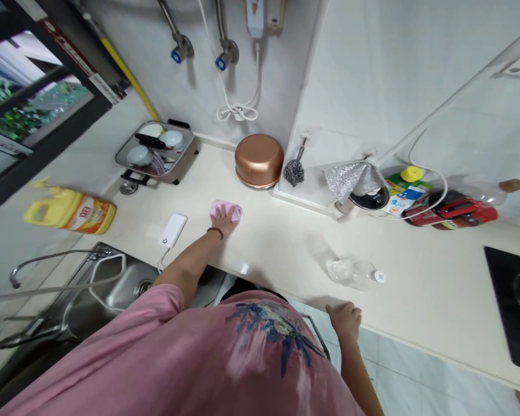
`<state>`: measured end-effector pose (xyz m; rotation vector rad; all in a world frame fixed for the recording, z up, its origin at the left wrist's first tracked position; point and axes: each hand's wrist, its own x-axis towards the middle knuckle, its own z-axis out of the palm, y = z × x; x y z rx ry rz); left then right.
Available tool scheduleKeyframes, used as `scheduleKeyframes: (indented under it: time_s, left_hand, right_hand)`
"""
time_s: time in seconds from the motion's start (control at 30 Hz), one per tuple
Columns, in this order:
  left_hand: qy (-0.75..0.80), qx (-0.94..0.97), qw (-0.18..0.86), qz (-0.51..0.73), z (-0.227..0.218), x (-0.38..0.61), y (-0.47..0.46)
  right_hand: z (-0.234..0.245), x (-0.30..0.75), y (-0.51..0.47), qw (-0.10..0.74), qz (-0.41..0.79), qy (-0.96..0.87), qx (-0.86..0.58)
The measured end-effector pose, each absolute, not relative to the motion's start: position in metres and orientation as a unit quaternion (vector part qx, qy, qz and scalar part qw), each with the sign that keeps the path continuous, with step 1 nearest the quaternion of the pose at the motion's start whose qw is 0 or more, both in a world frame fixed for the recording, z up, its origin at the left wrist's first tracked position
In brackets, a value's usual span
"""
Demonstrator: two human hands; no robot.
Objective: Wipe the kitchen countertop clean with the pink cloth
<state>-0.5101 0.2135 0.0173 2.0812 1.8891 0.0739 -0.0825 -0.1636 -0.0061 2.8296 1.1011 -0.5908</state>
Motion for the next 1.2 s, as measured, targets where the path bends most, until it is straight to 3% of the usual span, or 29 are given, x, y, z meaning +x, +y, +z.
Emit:
scheduleKeyframes:
  time_s: [0.23, 0.43, 0.6, 0.77, 0.93, 1.03, 1.2]
  left_hand:
    - [0.774, 0.622, 0.119, -0.017, 0.013, -0.594, 0.142]
    - [0.792, 0.602, 0.094, -0.047, -0.012, -0.583, 0.068]
    - [0.667, 0.736, 0.116, 0.009, -0.023, -0.527, 0.048]
    - [0.432, 0.886, 0.155, 0.067, -0.026, -0.457, 0.039]
    - [0.302, 0.935, 0.165, 0.079, -0.023, -0.43, 0.038]
    - [0.353, 0.918, 0.173, 0.051, -0.02, -0.452, 0.05]
    - [0.608, 0.779, 0.151, -0.038, -0.011, -0.525, 0.097]
  right_hand:
    - [-0.009, -0.082, -0.167, 0.038, -0.196, 0.367, 0.909]
    - [0.003, -0.087, -0.159, 0.006, -0.201, 0.362, 0.91]
    - [0.01, -0.09, -0.153, 0.004, -0.209, 0.358, 0.91]
    - [0.015, -0.096, -0.155, -0.01, -0.193, 0.371, 0.908]
    - [0.019, -0.101, -0.158, -0.021, -0.183, 0.374, 0.909]
    - [0.02, -0.104, -0.159, -0.034, -0.174, 0.377, 0.909]
    - [0.018, -0.105, -0.161, -0.039, -0.174, 0.373, 0.911]
